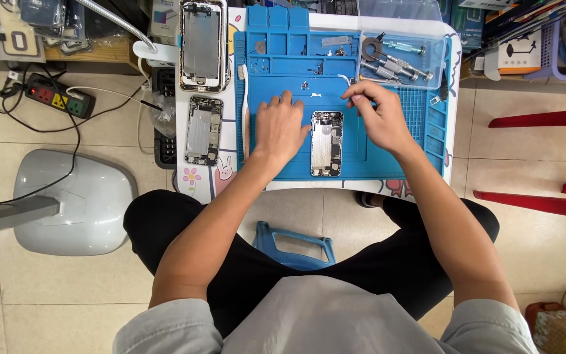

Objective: The person uses tweezers and a screwdriver to manipulate small components and screws on a disassembled mobile phone placed on a blue work mat. They carefully remove and place parts while working on the phone's internal structure.

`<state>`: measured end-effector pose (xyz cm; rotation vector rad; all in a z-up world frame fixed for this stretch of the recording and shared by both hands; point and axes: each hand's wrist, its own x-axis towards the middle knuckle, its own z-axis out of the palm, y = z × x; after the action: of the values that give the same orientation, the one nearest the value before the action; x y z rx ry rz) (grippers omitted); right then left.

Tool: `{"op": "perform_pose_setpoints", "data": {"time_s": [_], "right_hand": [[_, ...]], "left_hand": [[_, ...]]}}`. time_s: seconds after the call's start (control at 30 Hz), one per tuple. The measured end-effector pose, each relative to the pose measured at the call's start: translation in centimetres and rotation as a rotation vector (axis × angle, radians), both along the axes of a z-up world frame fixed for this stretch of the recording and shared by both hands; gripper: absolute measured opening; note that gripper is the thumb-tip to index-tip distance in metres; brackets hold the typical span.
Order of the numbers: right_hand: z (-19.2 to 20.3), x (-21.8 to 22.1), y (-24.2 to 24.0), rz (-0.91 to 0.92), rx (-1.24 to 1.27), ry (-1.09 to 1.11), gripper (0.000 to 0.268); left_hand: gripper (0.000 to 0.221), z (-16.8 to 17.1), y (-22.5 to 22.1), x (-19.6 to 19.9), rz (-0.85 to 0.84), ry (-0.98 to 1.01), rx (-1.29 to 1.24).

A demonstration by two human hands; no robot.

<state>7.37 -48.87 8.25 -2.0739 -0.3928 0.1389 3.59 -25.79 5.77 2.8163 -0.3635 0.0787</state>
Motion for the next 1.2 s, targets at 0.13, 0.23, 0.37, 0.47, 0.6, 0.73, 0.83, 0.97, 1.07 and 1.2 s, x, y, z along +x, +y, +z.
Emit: {"op": "perform_pose_setpoints", "data": {"time_s": [0.13, 0.23, 0.37, 0.47, 0.6, 0.73, 0.83, 0.97, 1.07, 1.2], "right_hand": [[-1.9, 1.2, -0.4, 0.028, 0.224, 0.090, 0.027], [-2.1, 1.9, -0.5, 0.022, 0.331, 0.136, 0.032], [-1.4, 2.5, 0.0, 0.055, 0.261, -0.024, 0.031], [-2.3, 2.3, 0.3, -0.021, 0.178, -0.172, 0.027], [-4.5, 1.7, 0.6, -0.102, 0.136, -0.297, 0.013], [-3.8, 1.2, 1.8, -0.131, 0.093, -0.359, 0.007], [-4.2, 0.8, 2.1, -0.186, 0.070, -0.316, 0.012], [-5.0, 0.7, 2.6, -0.204, 0.009, -0.289, 0.012], [-5.4, 0.9, 2.8, -0.172, -0.013, -0.300, 0.012], [-5.9, 1.1, 2.8, -0.143, -0.040, -0.340, 0.012]], "left_hand": [[0.042, -0.4, 0.0, 0.0, -0.004, 0.005, 0.016], [0.042, -0.5, -0.3, 0.1, 0.009, 0.012, 0.038], [0.045, -2.0, -0.8, 0.5, 0.021, -0.010, 0.161], [0.045, -1.6, -0.9, 0.5, 0.018, -0.006, 0.161], [0.047, -1.4, -0.9, 0.6, 0.031, -0.003, 0.092], [0.048, -1.3, -1.0, 0.6, 0.029, -0.023, 0.100], [0.050, -1.1, -0.9, 0.4, 0.032, -0.024, 0.104], [0.050, -1.2, -1.0, 0.2, 0.037, -0.043, 0.120], [0.050, -1.3, -1.2, 0.3, 0.038, -0.057, 0.130], [0.051, -1.3, -1.2, 0.1, 0.034, -0.066, 0.142]]}}
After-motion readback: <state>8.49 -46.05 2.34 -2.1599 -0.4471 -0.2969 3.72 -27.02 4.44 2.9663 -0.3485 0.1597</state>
